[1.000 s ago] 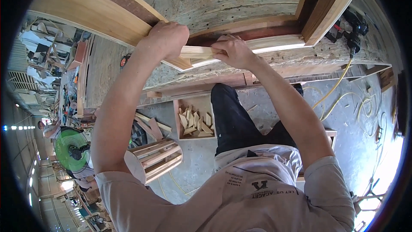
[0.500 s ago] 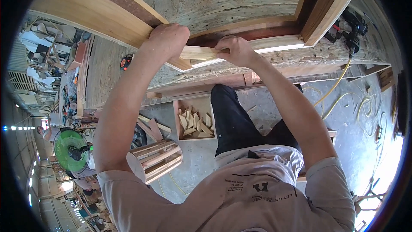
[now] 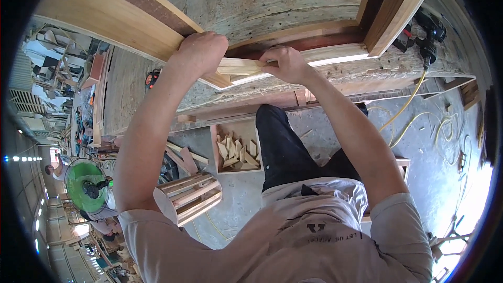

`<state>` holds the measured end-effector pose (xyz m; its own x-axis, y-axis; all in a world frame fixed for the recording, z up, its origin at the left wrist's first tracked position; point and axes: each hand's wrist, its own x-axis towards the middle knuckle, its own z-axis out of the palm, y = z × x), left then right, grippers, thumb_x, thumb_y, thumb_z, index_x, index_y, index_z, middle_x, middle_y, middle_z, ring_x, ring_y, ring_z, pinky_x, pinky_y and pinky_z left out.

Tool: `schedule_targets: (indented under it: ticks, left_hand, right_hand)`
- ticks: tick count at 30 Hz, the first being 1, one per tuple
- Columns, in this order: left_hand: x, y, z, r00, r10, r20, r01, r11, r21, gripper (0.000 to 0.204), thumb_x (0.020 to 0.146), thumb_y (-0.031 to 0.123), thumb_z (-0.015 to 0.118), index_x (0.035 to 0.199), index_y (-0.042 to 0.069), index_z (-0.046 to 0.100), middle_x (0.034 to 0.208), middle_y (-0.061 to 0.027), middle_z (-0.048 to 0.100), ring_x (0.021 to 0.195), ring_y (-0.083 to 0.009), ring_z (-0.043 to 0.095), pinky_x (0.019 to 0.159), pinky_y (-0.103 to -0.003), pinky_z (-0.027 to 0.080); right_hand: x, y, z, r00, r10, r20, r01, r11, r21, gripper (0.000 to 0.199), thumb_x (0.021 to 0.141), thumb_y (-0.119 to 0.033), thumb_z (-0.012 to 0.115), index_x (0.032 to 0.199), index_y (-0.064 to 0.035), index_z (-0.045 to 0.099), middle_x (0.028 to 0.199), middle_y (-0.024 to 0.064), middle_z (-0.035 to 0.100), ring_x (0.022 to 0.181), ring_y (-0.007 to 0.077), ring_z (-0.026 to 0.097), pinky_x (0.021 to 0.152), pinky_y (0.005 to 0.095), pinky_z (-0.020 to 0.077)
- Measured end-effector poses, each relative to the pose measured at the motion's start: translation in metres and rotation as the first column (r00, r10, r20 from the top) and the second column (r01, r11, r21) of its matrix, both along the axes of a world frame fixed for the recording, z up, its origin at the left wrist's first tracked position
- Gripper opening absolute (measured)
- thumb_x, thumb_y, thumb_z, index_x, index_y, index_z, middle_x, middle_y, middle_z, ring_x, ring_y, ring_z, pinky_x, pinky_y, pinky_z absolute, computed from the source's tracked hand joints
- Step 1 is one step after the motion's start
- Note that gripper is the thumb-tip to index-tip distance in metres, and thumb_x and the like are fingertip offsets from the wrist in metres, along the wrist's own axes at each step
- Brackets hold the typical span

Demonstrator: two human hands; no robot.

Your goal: Assembling a wooden frame using a nail gun and handling long wooden planks in a manufacturing workshop.

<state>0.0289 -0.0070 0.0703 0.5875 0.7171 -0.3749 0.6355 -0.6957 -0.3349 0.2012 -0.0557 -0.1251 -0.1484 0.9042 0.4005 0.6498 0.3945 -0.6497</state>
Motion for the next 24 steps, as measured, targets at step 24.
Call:
schedule_targets:
  ticks: [24]
  left_hand:
    - [-0.006,0.001,0.021,0.986,-0.012,0.169,0.02,0.999,-0.046,0.017,0.083,0.001,0.057,0.098,-0.001,0.065,0.101,-0.017,0.067,0.093,-0.0335,0.065,0.079,-0.037,0.053]
  right_hand:
    - [-0.005,0.005,0.003,1.0,-0.019,-0.019,0.018,0.999,-0.051,0.024,0.077,-0.029,0.068,0.095,-0.0136,0.072,0.092,0.0117,0.069,0.085,0.0315,0.066,0.076,0.041,0.0529]
